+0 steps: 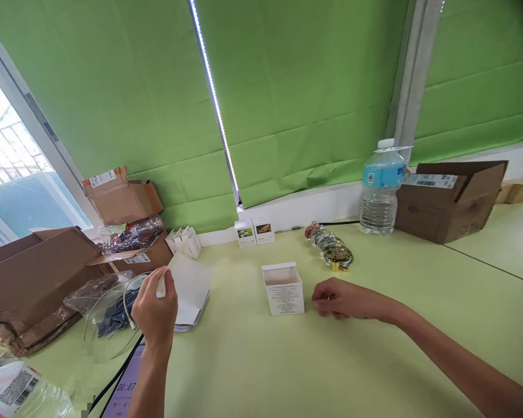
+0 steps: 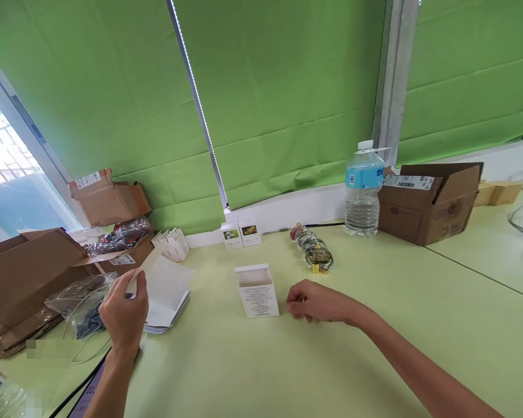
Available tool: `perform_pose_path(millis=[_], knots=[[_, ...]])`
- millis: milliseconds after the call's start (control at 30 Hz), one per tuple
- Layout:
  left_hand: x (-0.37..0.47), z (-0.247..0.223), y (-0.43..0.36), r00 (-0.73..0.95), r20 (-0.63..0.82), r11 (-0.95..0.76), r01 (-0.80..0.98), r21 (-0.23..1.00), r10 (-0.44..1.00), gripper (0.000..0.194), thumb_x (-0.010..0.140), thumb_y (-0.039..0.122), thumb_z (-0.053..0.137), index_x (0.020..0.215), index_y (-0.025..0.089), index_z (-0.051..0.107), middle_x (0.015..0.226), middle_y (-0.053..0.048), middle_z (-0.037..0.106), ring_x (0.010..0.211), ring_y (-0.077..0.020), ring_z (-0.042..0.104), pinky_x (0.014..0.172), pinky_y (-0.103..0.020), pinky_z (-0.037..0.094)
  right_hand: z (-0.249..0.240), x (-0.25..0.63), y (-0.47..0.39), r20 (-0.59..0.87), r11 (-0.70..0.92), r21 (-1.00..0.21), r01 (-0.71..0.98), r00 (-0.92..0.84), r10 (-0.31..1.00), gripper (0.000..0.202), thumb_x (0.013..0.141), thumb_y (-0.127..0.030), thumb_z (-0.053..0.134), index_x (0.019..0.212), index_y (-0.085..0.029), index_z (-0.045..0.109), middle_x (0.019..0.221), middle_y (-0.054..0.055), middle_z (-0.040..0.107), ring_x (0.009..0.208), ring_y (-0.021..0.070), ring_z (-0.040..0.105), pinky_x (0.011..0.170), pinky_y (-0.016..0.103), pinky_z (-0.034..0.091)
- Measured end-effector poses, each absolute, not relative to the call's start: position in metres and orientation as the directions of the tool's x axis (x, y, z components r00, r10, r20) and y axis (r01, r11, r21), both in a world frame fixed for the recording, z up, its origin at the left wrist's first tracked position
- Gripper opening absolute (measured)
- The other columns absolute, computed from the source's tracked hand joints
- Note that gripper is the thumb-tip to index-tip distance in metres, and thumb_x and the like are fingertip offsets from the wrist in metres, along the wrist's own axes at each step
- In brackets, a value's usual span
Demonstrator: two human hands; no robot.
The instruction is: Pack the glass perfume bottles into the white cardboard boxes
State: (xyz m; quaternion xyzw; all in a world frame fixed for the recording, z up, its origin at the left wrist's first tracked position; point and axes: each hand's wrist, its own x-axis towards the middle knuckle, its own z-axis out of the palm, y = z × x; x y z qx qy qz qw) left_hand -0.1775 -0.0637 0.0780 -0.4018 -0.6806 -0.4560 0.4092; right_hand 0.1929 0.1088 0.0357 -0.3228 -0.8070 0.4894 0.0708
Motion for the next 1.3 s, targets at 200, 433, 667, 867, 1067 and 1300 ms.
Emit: perform_pose_path(millis=[200, 433, 667, 867, 1067, 1300], knots=[[-0.160, 0.082, -0.064, -0.338, 0.940, 0.211, 0.923, 0.323, 0.043, 0.022, 0.076, 0.028, 0.065, 0.094, 0.017, 0.069, 0.081, -0.007, 0.072, 0.070, -0.0189, 0.066, 0.068, -0.027, 0.049, 0.056, 0.176, 0.068, -0.294, 0.208, -0.909, 0.361, -0.909, 0.294, 0.036, 0.080, -0.046, 0.061, 0.098, -0.016, 0.066, 0.090, 0.007, 0.069, 0.059, 0.0089, 0.053, 0.052, 0.020, 0.040], [-0.108, 0.078, -0.065, -0.236, 0.970, 0.150, 0.958, 0.243, -0.064, 0.022, 0.069, 0.025, 0.073, 0.088, 0.015, 0.071, 0.053, -0.001, 0.065, 0.044, -0.0126, 0.056, 0.047, -0.022, 0.043, 0.065, 0.146, 0.021, -0.023, 0.058, -0.997, 0.045, -0.938, 0.345, 0.073, 0.070, -0.038, 0.075, 0.134, -0.026, 0.043, 0.119, 0.009, 0.059, 0.071, 0.0094, 0.060, 0.058, 0.020, 0.047], [-0.068, 0.064, -0.068, -0.015, 0.990, -0.155, 0.987, 0.036, 0.138, 0.034, 0.075, 0.018, 0.066, 0.108, 0.022, 0.066, 0.082, -0.005, 0.075, 0.050, -0.0124, 0.060, 0.057, -0.024, 0.049, 0.069, 0.142, 0.018, 0.210, 0.027, -0.973, -0.229, -0.834, 0.510, 0.040, 0.079, -0.043, 0.066, 0.108, -0.015, 0.062, 0.081, 0.004, 0.063, 0.061, 0.0101, 0.059, 0.047, 0.018, 0.042], [-0.054, 0.069, -0.071, -0.056, 0.839, -0.531, 0.750, 0.394, 0.542, 0.077, 0.077, 0.077, 0.024, 0.112, 0.023, 0.066, 0.132, -0.016, 0.054, 0.064, -0.0200, 0.062, 0.051, -0.034, 0.048, 0.077, 0.149, 0.022, 0.214, -0.017, -0.965, -0.261, -0.824, 0.524, 0.043, 0.075, -0.039, 0.070, 0.110, -0.016, 0.061, 0.094, 0.009, 0.065, 0.060, 0.0112, 0.059, 0.043, 0.019, 0.046], [-0.043, 0.081, -0.061, -0.393, 0.355, -0.216, 0.357, 0.909, 0.848, 0.046, 0.077, 0.051, 0.060, 0.113, 0.024, 0.056, 0.124, -0.012, 0.060, 0.045, -0.0064, 0.047, 0.039, -0.023, 0.042, 0.077, 0.150, 0.026, 0.201, -0.026, -0.968, -0.250, -0.833, 0.516, 0.043, 0.073, -0.037, 0.072, 0.109, -0.015, 0.063, 0.091, 0.008, 0.064, 0.060, 0.0115, 0.060, 0.042, 0.019, 0.049], [-0.046, 0.082, -0.058, -0.138, 0.071, -0.043, 0.197, 0.979, 0.988, 0.060, 0.076, 0.051, 0.061, 0.128, 0.024, 0.048, 0.105, -0.007, 0.065, 0.050, -0.0073, 0.050, 0.035, -0.018, 0.037, 0.077, 0.151, 0.028, 0.165, -0.004, -0.981, -0.194, -0.847, 0.505, 0.044, 0.072, -0.039, 0.072, 0.108, -0.015, 0.063, 0.082, 0.006, 0.064, 0.055, 0.0104, 0.058, 0.041, 0.019, 0.050]])
